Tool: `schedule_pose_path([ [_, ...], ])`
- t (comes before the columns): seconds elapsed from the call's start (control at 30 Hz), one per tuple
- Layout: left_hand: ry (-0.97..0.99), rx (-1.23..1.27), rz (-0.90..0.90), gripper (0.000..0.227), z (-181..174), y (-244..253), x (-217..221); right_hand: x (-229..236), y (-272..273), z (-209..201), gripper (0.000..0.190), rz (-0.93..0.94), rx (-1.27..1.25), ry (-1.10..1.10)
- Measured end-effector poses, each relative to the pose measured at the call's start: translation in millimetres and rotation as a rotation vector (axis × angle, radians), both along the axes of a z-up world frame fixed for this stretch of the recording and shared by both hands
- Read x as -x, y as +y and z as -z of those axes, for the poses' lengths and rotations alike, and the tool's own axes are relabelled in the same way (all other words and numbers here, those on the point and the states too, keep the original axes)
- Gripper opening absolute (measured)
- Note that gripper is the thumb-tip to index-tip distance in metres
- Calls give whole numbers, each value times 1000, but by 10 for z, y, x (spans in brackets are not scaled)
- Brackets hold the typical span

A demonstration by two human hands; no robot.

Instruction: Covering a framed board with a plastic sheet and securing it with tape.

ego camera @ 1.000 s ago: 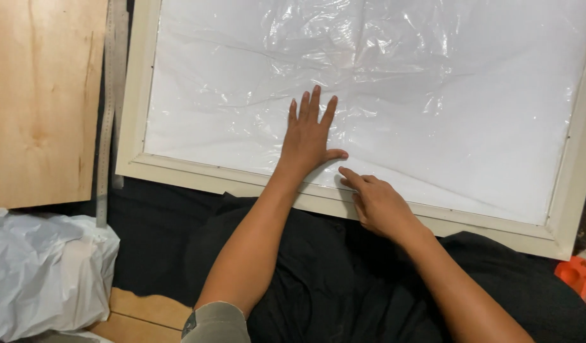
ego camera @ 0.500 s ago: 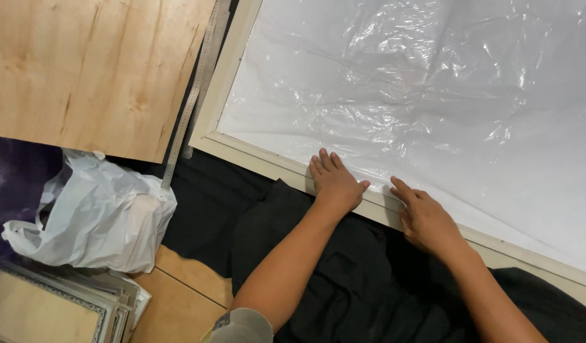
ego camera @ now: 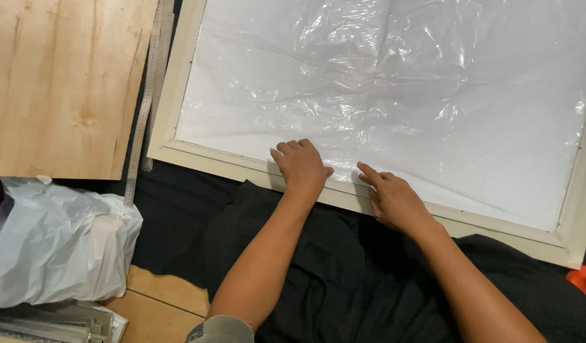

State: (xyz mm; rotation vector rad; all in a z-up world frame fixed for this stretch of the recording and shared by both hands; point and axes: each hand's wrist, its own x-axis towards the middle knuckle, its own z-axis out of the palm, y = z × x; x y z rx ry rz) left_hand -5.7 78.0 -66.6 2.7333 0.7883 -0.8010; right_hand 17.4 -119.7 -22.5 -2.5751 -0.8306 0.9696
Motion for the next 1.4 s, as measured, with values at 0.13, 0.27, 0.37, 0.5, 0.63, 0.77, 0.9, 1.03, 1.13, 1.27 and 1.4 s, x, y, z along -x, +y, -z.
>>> schedule_pose_path([
  [0.13,-161,1,49,88,-81,-41,-1,-24,-8,-1,63,-27,-20,17],
  [0.27,-251,204,143,96,-338,-81,-68,-31,-23,61,63,-47,7,18],
  [0.37,-208,219,147,99,-249,-119,-123,-50,21,-51,60,-14,-10,66],
  [0.5,-154,180,190,103,-123,-74,-200,-77,-13,-94,58,147,-71,152],
  [0.63,-179,145,243,107,-139,-50,-211,-169,-155,191,36,441,-306,145],
  [0.77,-176,131,253,107,-143,-80,-241,-182,-173,202,18,586,-282,131],
  [0.9,-200,129,232,104,-106,-98,-235,-166,-135,136,18,646,-254,214],
  [1.03,-164,173,202,105,-154,-102,-233,-112,-82,91,19,688,-270,296],
  [1.13,-161,203,172,106,-219,-110,-224,-45,15,15,36,705,-280,354],
  [1.27,-152,225,152,108,-183,-74,-250,45,196,-29,69,761,-359,438],
  [1.4,-166,216,152,110,-65,-58,-272,113,324,234,53,878,-410,487],
])
